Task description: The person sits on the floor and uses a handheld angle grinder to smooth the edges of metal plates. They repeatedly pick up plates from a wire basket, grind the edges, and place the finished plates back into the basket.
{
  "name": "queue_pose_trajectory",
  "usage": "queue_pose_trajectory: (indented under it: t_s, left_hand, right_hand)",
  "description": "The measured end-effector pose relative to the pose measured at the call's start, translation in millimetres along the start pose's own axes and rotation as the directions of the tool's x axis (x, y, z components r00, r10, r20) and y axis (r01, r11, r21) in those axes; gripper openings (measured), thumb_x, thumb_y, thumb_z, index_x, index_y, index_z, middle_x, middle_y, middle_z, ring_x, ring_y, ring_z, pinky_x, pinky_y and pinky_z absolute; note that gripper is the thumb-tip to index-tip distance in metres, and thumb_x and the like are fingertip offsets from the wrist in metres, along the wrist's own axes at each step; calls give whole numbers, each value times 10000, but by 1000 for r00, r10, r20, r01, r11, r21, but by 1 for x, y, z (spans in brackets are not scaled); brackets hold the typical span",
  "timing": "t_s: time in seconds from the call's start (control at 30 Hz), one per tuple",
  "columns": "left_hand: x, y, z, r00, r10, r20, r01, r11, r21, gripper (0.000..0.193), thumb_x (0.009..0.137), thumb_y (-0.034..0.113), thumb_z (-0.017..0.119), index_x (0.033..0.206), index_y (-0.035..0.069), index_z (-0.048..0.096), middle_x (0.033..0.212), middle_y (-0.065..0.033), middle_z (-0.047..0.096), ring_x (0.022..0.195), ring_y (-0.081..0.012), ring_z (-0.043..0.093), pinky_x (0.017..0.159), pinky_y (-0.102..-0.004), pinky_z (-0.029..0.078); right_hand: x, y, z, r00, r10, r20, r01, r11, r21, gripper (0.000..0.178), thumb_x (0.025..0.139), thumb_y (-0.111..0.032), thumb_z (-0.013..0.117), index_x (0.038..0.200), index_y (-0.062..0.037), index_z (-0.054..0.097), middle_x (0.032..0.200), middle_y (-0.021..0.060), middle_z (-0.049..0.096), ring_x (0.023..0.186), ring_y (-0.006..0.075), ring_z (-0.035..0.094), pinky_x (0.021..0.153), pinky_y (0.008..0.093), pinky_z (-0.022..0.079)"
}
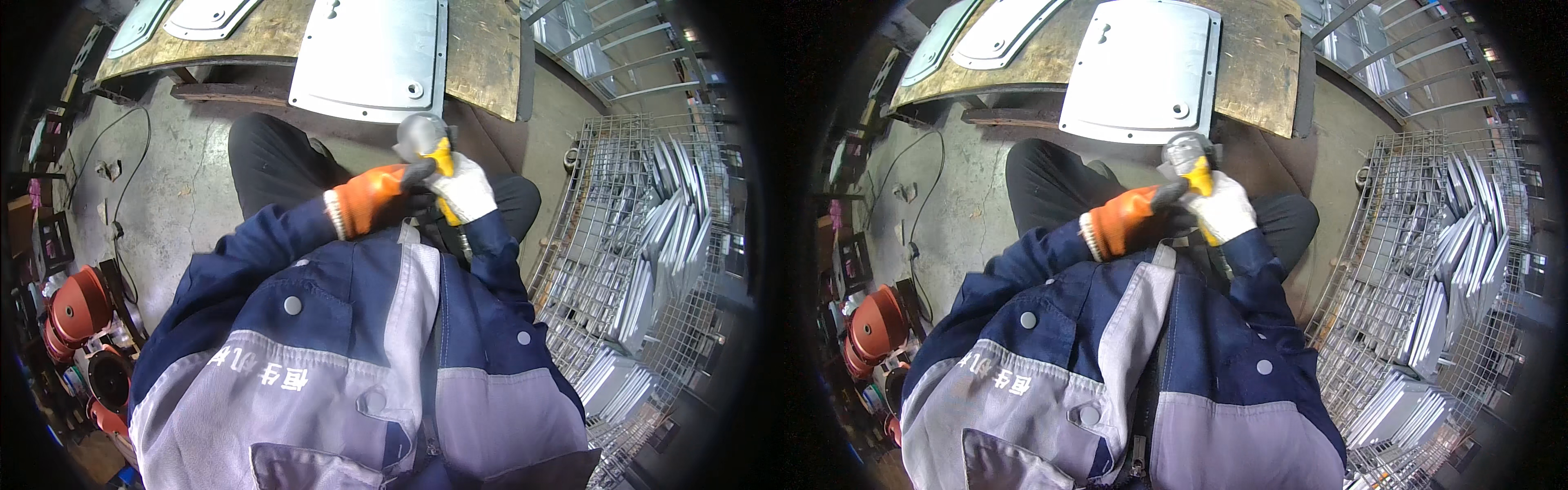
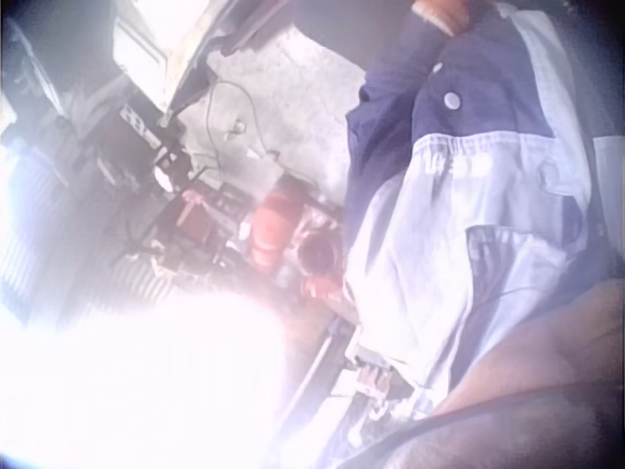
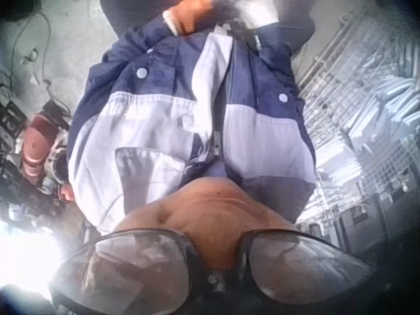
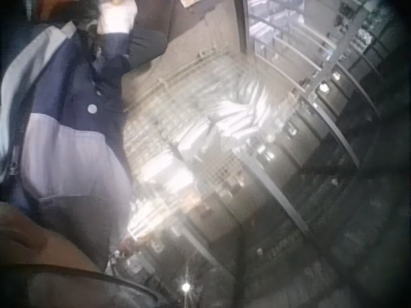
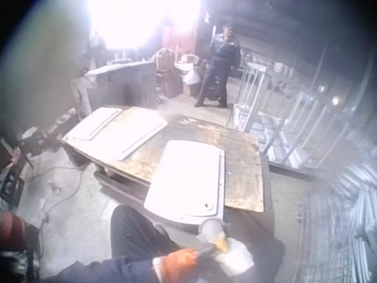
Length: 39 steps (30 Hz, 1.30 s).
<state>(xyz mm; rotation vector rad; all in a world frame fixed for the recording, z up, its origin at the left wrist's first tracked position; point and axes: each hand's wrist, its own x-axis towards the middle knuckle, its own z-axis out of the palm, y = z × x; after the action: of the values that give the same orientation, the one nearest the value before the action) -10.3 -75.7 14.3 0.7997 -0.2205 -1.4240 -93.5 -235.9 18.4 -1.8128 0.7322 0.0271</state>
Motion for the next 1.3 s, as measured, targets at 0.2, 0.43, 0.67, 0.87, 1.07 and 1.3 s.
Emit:
queue_pose_trajectory:
  t_s: [0.2,0.43,0.67,0.87,1.07,1.3]
  left_hand:
    - [16,8,42,989,20,-144,-30,997,-66,410,906,290,675,1214,30,596,1026,-62,623,896,-123,617,774,-279,530]
    - [1,23,43,886,-33,-463,-8,996,-87,456,874,337,708,1182,21,595,921,-45,628,774,-110,612,675,-236,505]
    - [27,13,44,934,-15,-358,-32,992,-126,421,897,274,687,1197,-2,581,991,-51,629,845,-114,597,745,-247,512]
    - [66,-1,28,935,352,-41,-328,903,278,452,885,412,664,1102,25,580,886,-56,628,810,-191,614,719,-324,516]
    - [87,-7,-22,965,20,-260,-135,891,-434,397,944,411,576,1089,43,558,939,-88,618,837,-248,611,720,-353,512]
    - [88,-14,-85,899,422,-118,-227,679,699,331,1019,217,396,1252,5,496,1234,-122,553,1206,-276,517,1036,-400,407]
  right_hand:
    - [-7,-2,-41,999,14,29,-13,999,-34,380,748,-235,738,1026,1,632,912,164,684,812,276,675,732,348,525]
    - [19,-22,-19,989,-105,108,116,988,-101,363,717,-168,686,1034,0,628,927,171,681,868,296,663,776,362,519]
    - [19,-6,-36,996,-87,33,90,988,-128,408,720,-207,702,1067,-5,632,970,189,679,914,316,660,809,374,514]
    - [29,-4,-60,998,11,-56,-19,988,-154,389,750,-252,738,1014,14,633,869,156,679,792,257,667,714,354,509]
    - [-10,1,-78,995,99,-30,-88,960,265,257,800,-164,755,947,-19,603,700,53,608,545,133,579,500,281,463]
    - [-53,27,-70,975,218,36,-216,906,364,262,826,-162,720,990,-48,551,691,65,598,528,163,585,503,298,499]
